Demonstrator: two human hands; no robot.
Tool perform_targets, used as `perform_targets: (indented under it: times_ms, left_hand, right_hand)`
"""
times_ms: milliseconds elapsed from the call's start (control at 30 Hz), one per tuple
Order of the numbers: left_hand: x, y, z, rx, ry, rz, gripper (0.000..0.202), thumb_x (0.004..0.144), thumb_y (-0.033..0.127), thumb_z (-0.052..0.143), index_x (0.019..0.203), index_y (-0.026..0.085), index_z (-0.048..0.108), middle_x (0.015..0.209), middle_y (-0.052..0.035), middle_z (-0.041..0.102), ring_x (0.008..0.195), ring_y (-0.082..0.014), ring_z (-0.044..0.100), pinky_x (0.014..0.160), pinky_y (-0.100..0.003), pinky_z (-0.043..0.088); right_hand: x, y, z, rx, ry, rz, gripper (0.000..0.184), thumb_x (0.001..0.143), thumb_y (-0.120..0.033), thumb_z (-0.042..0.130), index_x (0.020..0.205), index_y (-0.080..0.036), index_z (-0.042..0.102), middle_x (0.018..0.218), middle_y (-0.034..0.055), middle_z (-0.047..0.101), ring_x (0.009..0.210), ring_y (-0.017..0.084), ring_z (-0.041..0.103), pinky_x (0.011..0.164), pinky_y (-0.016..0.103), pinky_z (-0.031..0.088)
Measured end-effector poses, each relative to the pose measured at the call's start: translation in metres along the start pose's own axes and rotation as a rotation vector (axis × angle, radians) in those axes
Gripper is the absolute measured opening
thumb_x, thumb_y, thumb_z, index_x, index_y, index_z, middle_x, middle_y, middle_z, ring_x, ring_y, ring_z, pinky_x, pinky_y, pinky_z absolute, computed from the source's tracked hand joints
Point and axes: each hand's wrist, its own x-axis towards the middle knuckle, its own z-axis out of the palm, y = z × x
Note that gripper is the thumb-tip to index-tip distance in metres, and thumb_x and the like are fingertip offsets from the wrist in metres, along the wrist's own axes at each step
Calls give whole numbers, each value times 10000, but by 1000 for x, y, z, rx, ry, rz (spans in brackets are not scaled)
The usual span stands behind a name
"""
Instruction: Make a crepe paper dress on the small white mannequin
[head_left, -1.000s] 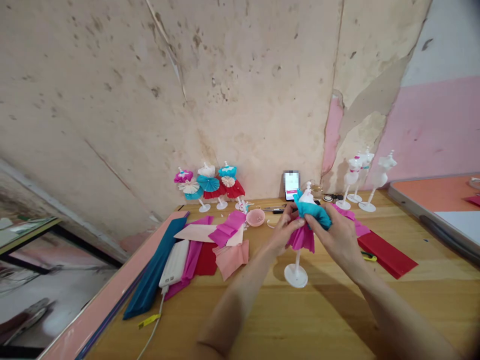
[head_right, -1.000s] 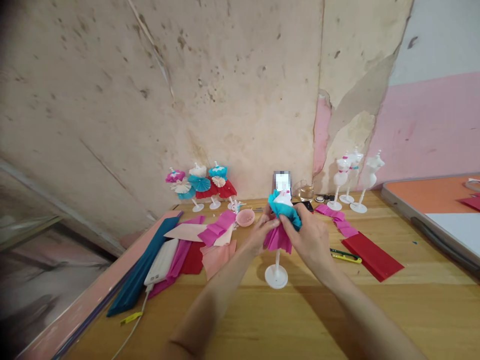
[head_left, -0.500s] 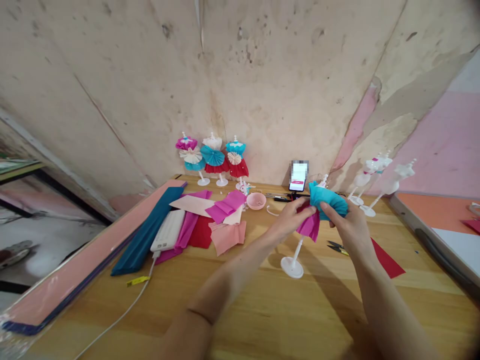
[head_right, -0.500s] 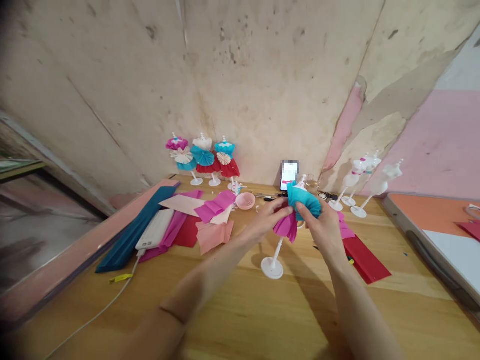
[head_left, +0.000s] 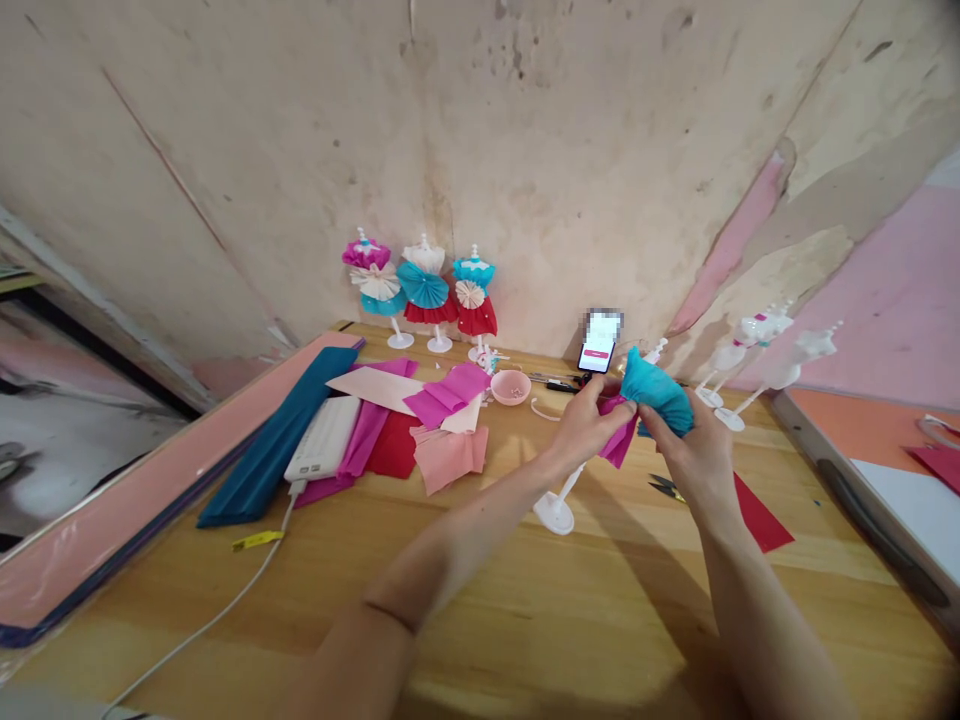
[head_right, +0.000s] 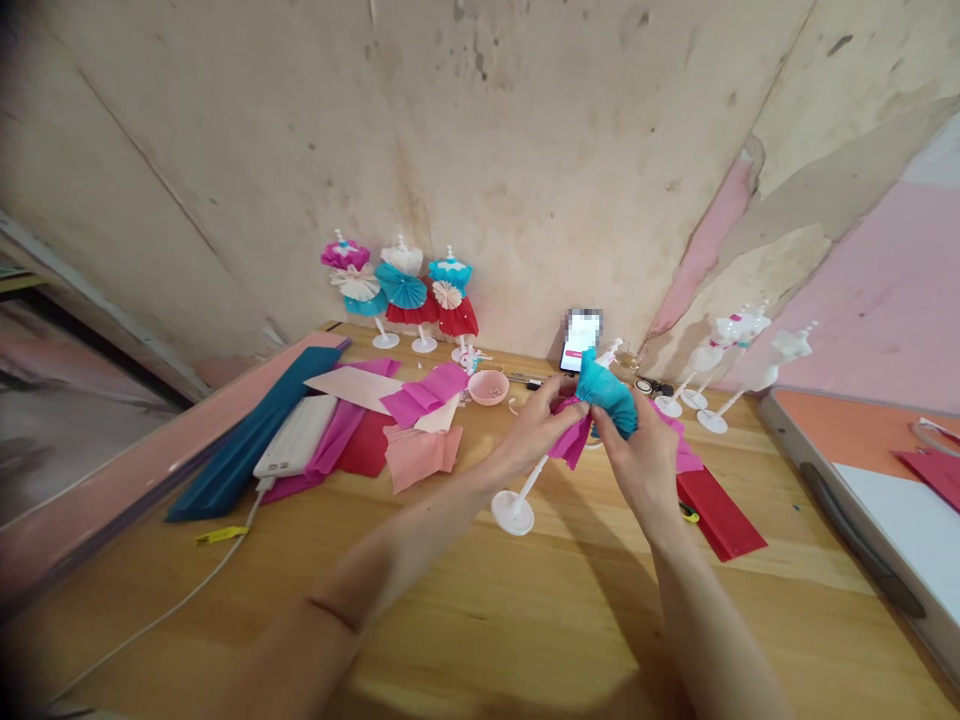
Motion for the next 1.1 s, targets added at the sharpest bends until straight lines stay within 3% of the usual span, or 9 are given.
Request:
perform_targets:
  times_ms: [300, 500, 733, 1100]
  left_hand:
    - [2, -5, 0, 32, 8, 25, 283, 845, 336, 625, 1087, 192, 598, 1114, -80, 658, 1020, -210, 613, 916, -350, 463]
    - [1, -3, 0, 15, 29, 17, 308, 860, 361, 612, 1116, 192, 590, 1133, -82, 653, 1025, -209, 612, 900, -340, 468]
    - [2, 1, -3, -2, -31, 19, 318, 867, 356, 613, 1133, 183, 589, 1180, -85, 651, 1076, -217, 612, 941, -344, 462]
    - [2, 3, -3, -26, -56, 13, 317, 881, 364, 601, 1135, 174, 592, 1170, -95, 658, 1069, -216, 621, 954, -354, 466]
  right_hand:
    - [3, 1, -3, 34, -11, 16, 264, 816, -461, 668, 817, -197, 661, 590, -6, 603, 519, 147, 515, 532, 288, 408]
    - [3, 1, -3, 73, -4, 33, 321, 797, -485, 690, 938, -201, 640, 660, -9, 643, 539, 147, 538, 526, 281, 425]
    - [6, 1, -6, 150, -49, 68, 298, 796, -457, 698, 719, -178, 632, 540, -20, 565, 483, 115, 472, 468, 252, 354]
    - [5, -2, -8, 188, -62, 93, 288, 805, -426, 698, 711, -170, 607, 515, -41, 507, 476, 92, 409, 460, 244, 306]
